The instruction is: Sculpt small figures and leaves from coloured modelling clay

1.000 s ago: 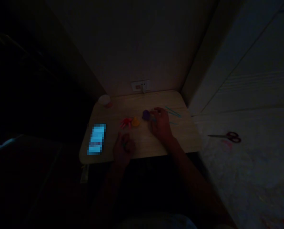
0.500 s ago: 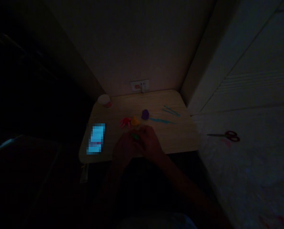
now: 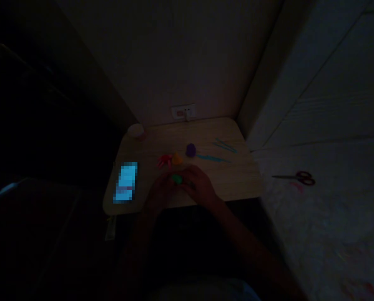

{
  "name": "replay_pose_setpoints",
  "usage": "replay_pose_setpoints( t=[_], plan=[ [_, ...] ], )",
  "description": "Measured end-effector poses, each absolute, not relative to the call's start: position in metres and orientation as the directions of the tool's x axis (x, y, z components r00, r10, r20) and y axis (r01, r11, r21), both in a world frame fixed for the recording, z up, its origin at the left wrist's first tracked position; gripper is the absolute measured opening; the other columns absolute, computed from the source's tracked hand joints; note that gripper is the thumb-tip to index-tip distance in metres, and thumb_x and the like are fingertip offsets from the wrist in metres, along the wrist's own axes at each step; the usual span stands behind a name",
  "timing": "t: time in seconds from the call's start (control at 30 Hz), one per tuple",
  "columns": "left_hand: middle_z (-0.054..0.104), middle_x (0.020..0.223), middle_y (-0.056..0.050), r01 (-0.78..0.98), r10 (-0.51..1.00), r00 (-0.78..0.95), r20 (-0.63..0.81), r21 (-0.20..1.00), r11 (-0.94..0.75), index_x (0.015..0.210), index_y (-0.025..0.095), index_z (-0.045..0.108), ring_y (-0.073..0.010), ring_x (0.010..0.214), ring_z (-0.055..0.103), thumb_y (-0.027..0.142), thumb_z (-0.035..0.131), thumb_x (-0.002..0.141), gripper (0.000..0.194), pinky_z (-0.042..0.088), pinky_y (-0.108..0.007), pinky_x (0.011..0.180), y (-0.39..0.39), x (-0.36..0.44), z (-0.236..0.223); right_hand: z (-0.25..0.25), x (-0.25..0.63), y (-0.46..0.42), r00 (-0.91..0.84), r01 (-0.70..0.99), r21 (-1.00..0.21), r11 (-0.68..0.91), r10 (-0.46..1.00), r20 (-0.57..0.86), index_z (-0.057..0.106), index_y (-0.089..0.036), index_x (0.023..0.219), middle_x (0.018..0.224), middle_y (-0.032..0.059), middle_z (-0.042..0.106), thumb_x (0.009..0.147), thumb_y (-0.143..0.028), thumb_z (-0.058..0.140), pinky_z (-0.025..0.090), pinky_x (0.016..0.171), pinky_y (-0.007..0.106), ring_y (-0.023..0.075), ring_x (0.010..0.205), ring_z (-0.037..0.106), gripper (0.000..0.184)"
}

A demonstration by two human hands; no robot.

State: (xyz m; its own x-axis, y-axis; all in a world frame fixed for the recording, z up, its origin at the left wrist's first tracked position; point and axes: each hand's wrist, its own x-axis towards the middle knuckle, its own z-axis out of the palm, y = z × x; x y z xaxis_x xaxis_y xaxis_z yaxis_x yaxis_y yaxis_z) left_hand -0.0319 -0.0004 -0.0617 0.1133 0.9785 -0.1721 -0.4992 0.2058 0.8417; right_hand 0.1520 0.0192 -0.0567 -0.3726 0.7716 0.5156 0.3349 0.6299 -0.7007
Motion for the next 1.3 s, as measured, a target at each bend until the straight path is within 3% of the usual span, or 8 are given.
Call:
replay_pose_setpoints(
  t=[0.17,0.33,0.57,0.77,0.9,1.1,1.2,1.3],
  plan=[
    [0.080,0.108,-0.007,-0.410,0.991,0.084,-0.103,0.903,0.129,0.106,0.020,0.077,-0.0204,0.097,0.074,0.034,0.098,0.064,0.050,0.057,-0.031,0.087,0.005,-0.035,-0.065,-0.055,0.150,0.019,-0.333,0.306,-0.714,0.630,0.773,0.540,0.064,-0.023,0.124,0.114,0.0106,0.069,0.093,-0.037,0.077,0.056,0.092,0.045,0.0275,0.106,0.065,0.037],
    [0.079,0.106,-0.004,-0.395,0.993,0.038,-0.110,0.911,0.116,0.098,0.020,0.075,-0.0186,0.096,0.073,0.025,0.098,0.059,0.046,0.056,-0.029,0.087,0.008,-0.036,-0.066,-0.052,0.148,0.021,-0.328,0.331,-0.696,0.637,0.770,0.548,0.067,-0.023,0.122,0.113,0.0102,0.070,0.098,-0.030,0.070,0.056,0.094,0.044,0.0263,0.108,0.065,0.025],
    [0.079,0.103,-0.004,-0.369,0.988,0.084,-0.132,0.917,0.154,0.097,0.018,0.074,-0.0186,0.095,0.073,0.031,0.099,0.061,0.045,0.058,-0.032,0.090,0.009,-0.037,-0.067,-0.055,0.148,0.022,-0.354,0.337,-0.702,0.628,0.775,0.524,0.073,-0.023,0.120,0.105,0.0092,0.071,0.099,-0.028,0.067,0.057,0.088,0.040,0.0243,0.099,0.067,0.022],
    [0.077,0.080,-0.001,-0.291,0.981,0.032,-0.190,0.938,0.191,0.088,0.016,0.072,-0.0153,0.065,0.070,0.039,0.098,0.060,0.044,0.058,-0.029,0.067,0.007,-0.033,-0.062,-0.056,0.152,0.024,-0.350,0.309,-0.715,0.627,0.775,0.527,0.075,-0.021,0.106,0.096,0.0087,0.073,0.102,-0.032,0.063,0.057,0.082,0.038,0.0232,0.092,0.068,0.018],
    [0.074,0.067,0.000,-0.218,0.985,0.013,-0.174,0.960,0.173,0.082,0.016,0.074,-0.0144,0.058,0.068,0.041,0.094,0.067,0.035,0.055,-0.026,0.061,0.006,-0.031,-0.057,-0.056,0.155,0.026,-0.367,0.234,-0.759,0.608,0.778,0.510,0.077,-0.022,0.100,0.091,0.0072,0.074,0.104,-0.036,0.060,0.056,0.078,0.035,0.0212,0.085,0.068,0.023],
    [0.070,0.061,-0.001,-0.237,0.986,0.028,-0.164,0.957,0.166,0.072,0.016,0.071,-0.0146,0.054,0.065,0.052,0.091,0.069,0.041,0.052,-0.025,0.056,0.007,-0.034,-0.060,-0.060,0.155,0.029,-0.357,0.110,-0.895,0.433,0.857,0.371,0.080,-0.023,0.092,0.086,0.0055,0.075,0.098,-0.049,0.068,0.057,0.074,0.034,0.0200,0.079,0.070,0.029],
    [0.071,0.068,0.000,-0.293,0.990,0.010,-0.141,0.946,0.138,0.084,0.018,0.069,-0.0141,0.056,0.066,0.056,0.091,0.068,0.047,0.055,-0.026,0.059,0.007,-0.034,-0.062,-0.063,0.155,0.031,-0.308,0.034,-0.946,0.322,0.904,0.296,0.079,-0.023,0.091,0.086,0.0048,0.077,0.092,-0.053,0.073,0.059,0.073,0.034,0.0203,0.079,0.071,0.030],
    [0.072,0.077,0.002,-0.376,0.995,-0.034,-0.099,0.923,0.079,0.090,0.021,0.066,-0.0118,0.058,0.065,0.049,0.096,0.063,0.050,0.057,-0.026,0.059,0.006,-0.031,-0.062,-0.066,0.155,0.031,-0.274,-0.025,-0.972,0.234,0.934,0.232,0.078,-0.023,0.092,0.087,0.0041,0.078,0.087,-0.052,0.079,0.060,0.072,0.034,0.0203,0.078,0.072,0.029]
  ],
)
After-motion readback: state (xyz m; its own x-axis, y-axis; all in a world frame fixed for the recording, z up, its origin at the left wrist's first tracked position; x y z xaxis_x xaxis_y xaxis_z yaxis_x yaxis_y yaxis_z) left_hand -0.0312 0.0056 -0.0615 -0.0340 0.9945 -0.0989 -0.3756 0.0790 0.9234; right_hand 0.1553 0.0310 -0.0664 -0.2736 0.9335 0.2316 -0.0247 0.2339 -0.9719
